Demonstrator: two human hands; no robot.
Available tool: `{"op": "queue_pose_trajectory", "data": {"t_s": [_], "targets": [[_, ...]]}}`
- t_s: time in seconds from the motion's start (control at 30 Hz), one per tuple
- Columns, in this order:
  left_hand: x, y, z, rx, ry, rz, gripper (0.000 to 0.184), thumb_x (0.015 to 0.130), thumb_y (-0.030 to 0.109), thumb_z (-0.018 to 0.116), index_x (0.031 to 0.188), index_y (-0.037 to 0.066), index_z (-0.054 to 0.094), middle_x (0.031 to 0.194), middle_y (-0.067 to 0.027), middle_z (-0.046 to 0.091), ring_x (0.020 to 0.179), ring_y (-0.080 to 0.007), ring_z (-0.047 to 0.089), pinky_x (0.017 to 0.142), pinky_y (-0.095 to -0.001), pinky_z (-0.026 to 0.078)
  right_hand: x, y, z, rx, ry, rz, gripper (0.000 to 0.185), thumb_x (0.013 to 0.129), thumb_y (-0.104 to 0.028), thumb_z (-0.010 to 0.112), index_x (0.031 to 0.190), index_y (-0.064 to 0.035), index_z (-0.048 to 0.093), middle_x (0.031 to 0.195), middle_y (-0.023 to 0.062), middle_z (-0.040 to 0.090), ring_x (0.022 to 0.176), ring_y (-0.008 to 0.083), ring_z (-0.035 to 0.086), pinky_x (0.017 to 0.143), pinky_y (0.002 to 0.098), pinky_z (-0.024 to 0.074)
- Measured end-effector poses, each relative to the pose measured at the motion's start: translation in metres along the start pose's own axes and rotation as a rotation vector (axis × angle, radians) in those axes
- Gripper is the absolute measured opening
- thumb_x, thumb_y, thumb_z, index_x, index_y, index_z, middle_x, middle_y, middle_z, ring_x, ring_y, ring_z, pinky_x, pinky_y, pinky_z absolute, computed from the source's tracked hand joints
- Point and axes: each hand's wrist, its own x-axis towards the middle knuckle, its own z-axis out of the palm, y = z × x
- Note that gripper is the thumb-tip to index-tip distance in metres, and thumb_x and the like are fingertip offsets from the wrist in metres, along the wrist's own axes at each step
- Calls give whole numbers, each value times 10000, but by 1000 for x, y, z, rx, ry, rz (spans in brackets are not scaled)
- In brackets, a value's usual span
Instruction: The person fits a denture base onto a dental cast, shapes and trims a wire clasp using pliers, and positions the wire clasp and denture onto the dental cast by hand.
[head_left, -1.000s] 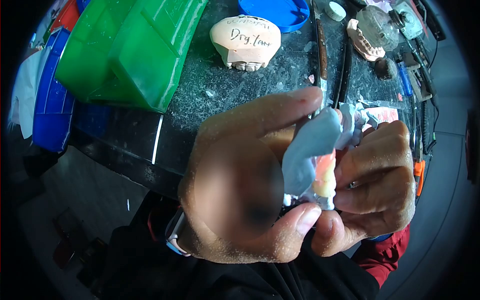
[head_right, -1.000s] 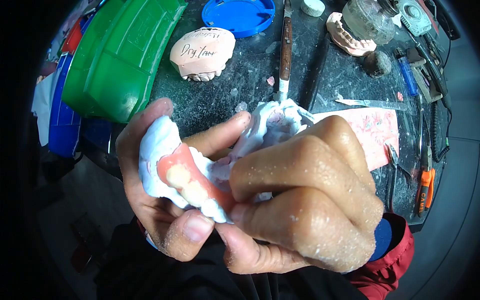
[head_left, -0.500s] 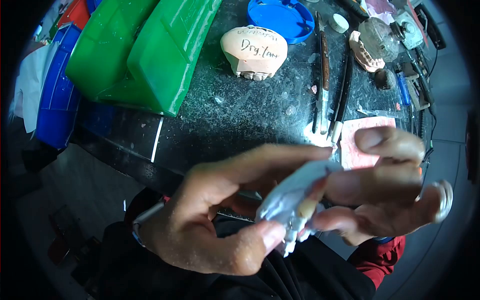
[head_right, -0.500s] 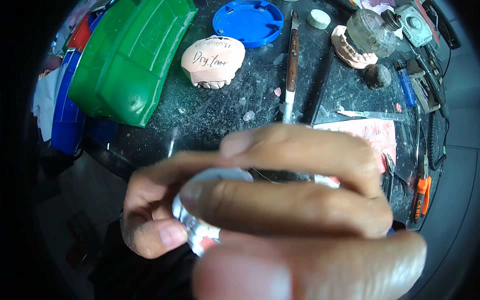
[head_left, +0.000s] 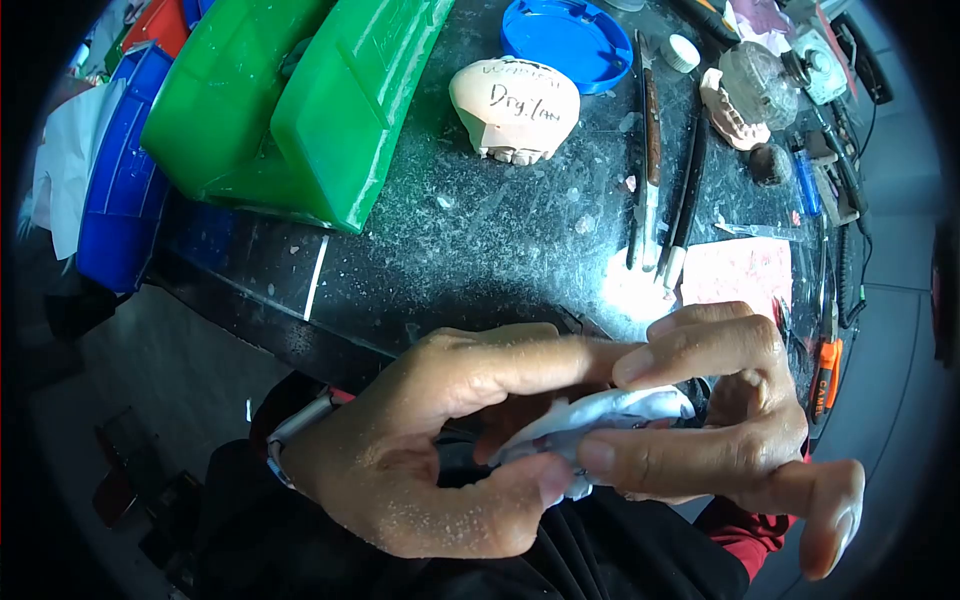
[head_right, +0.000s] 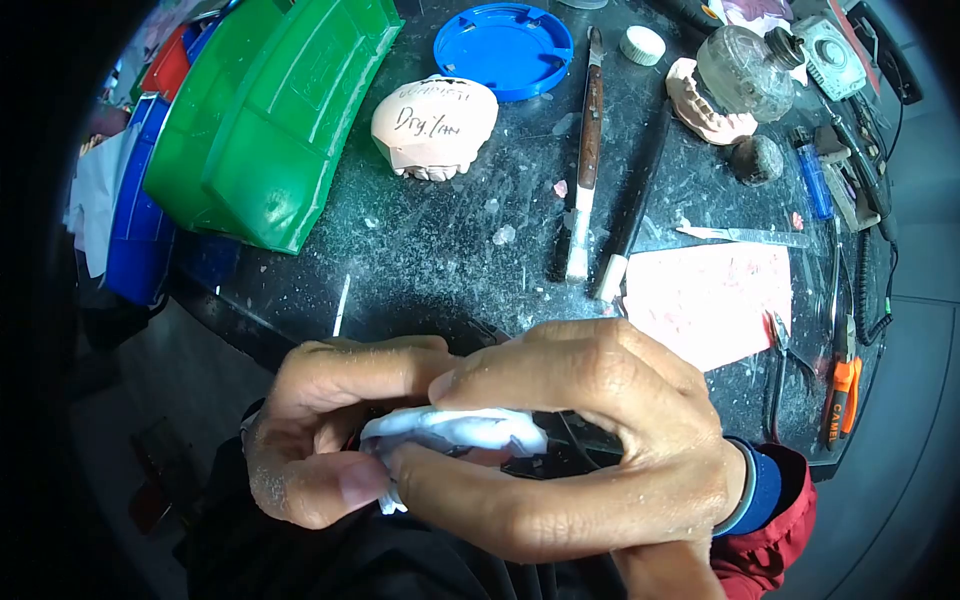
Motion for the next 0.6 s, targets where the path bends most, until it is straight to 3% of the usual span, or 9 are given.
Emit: {"op": "queue_pose_trajectory", "data": {"t_s": [0.13, 0.27, 0.37, 0.47, 0.5, 0.6], "targets": [[1, -3, 4, -146, 36, -68, 696, 793, 228, 588, 1261, -184, 277, 1059, -280, 561, 1013, -262, 579, 899, -336, 442, -1, -5, 0, 9, 14, 56, 134, 646, -188, 767, 717, -197, 653, 801, 81, 590, 761, 177, 539, 647, 321, 409], [0, 1, 1, 28, 53, 11, 781, 804, 240, 611, 1324, -132, 164, 1062, -275, 570, 1015, -276, 586, 912, -365, 447, -1, -12, -3, 14, 33, 88, 129, 641, -174, 770, 706, -213, 665, 803, 80, 590, 777, 182, 547, 662, 330, 420], [0, -2, 1, 320, 69, 252, 756, 803, 223, 612, 1313, -121, 175, 1061, -276, 569, 1006, -280, 593, 906, -371, 455, 1, -5, -3, 20, 62, -13, 209, 607, -191, 784, 775, -225, 665, 791, 44, 598, 768, 181, 554, 657, 322, 401], [3, -6, -1, 487, 65, 415, 721, 800, 202, 617, 1295, -111, 196, 1071, -279, 562, 1004, -280, 594, 895, -364, 464, -2, 17, -3, 12, 71, -297, 189, 619, -194, 779, 764, -232, 664, 782, -32, 608, 764, 181, 561, 653, 343, 391], [4, -7, -2, 508, 56, 442, 710, 800, 195, 619, 1289, -107, 203, 1074, -280, 559, 1003, -280, 595, 891, -361, 467, -2, 13, -6, -17, 29, -229, 265, 629, -191, 775, 850, -252, 642, 781, -50, 612, 766, 185, 563, 657, 354, 389], [4, -9, -3, 547, 35, 492, 676, 797, 174, 623, 1271, -96, 224, 1084, -283, 552, 1001, -280, 597, 880, -353, 476, -1, 10, -8, -29, 4, -211, 289, 630, -187, 775, 866, -251, 621, 782, -45, 611, 760, 184, 563, 652, 350, 393]]}}
